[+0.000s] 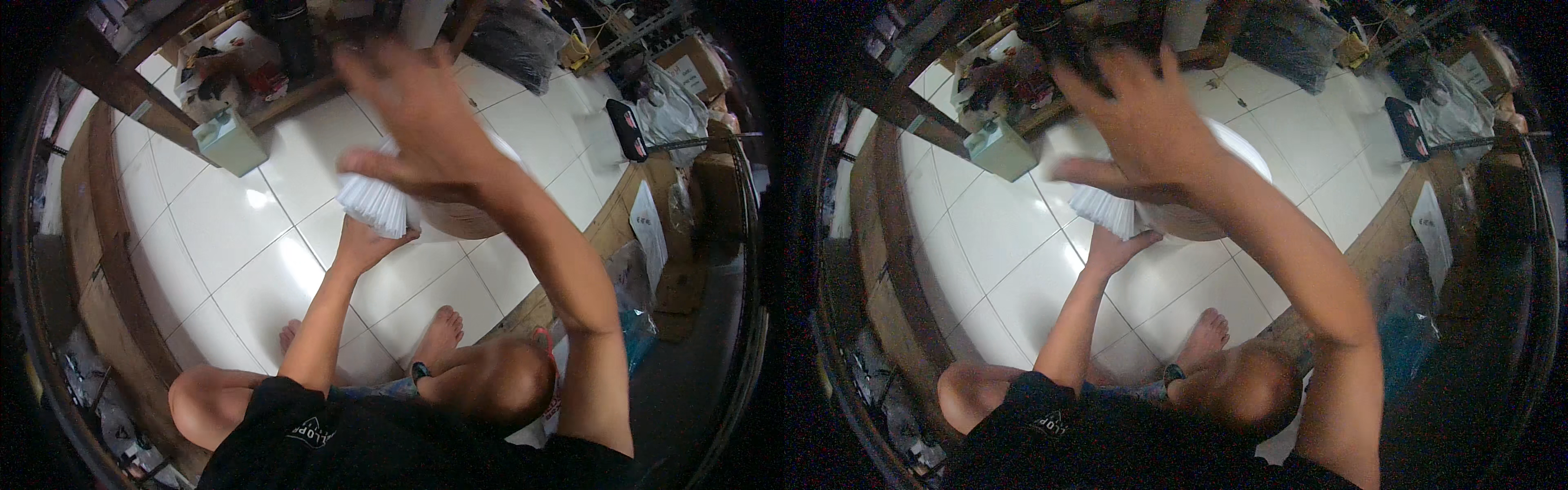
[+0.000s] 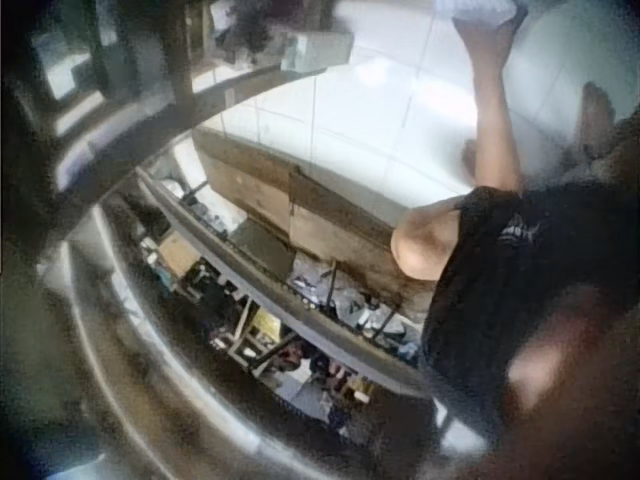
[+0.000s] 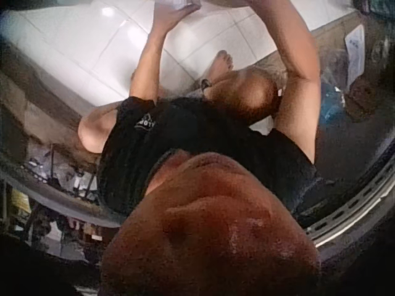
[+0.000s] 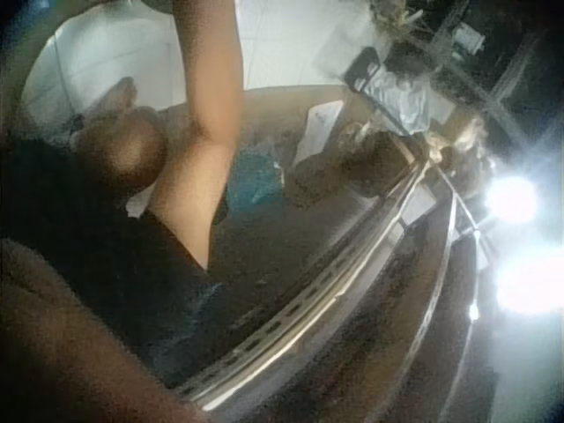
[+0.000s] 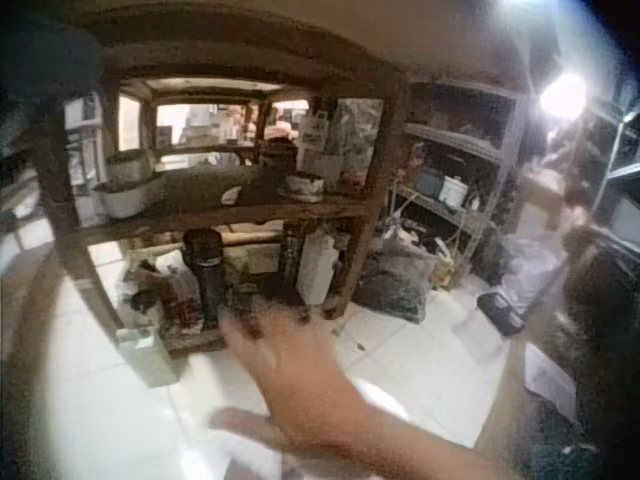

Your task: The person sits on the floor and repeatedly folds white plastic bags with a logo, smoothing them flat and stacking them. The person handles the bags one at a time, aligning edges and pressing them down before stacking the folded units.

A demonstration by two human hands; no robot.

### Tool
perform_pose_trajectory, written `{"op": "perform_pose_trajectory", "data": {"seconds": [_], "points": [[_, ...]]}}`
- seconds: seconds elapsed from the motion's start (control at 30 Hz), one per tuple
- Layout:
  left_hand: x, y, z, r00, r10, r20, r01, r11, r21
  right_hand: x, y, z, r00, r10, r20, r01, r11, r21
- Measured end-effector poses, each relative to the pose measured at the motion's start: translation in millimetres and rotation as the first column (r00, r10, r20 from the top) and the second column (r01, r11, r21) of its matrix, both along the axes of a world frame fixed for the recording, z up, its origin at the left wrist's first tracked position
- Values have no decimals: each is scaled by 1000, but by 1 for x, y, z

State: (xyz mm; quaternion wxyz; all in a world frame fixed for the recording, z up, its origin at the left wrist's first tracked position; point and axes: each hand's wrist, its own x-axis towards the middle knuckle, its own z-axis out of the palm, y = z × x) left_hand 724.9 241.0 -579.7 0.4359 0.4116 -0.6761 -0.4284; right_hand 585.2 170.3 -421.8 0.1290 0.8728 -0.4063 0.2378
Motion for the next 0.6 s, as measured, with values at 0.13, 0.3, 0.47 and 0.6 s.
{"op": "perform_pose_trajectory", "data": {"seconds": [0.13, 0.3, 0.47, 0.6], "points": [[14, -4, 1, 999, -16, 52, 14, 999, 32, 9, -24, 18, 987, -18, 158, -5, 990, 141], [10, 0, 2, 993, -19, 115, 9, 996, 93, 19, -23, -5, 997, -69, -37, 73, 989, 126], [7, -4, 0, 991, -11, 135, 16, 999, -38, 10, -27, -7, 986, -121, -111, 115, 992, -61], [6, -3, -8, 982, 69, 177, -40, 986, -164, -7, -38, 25, 985, -145, 99, 114, 958, 261]]}}
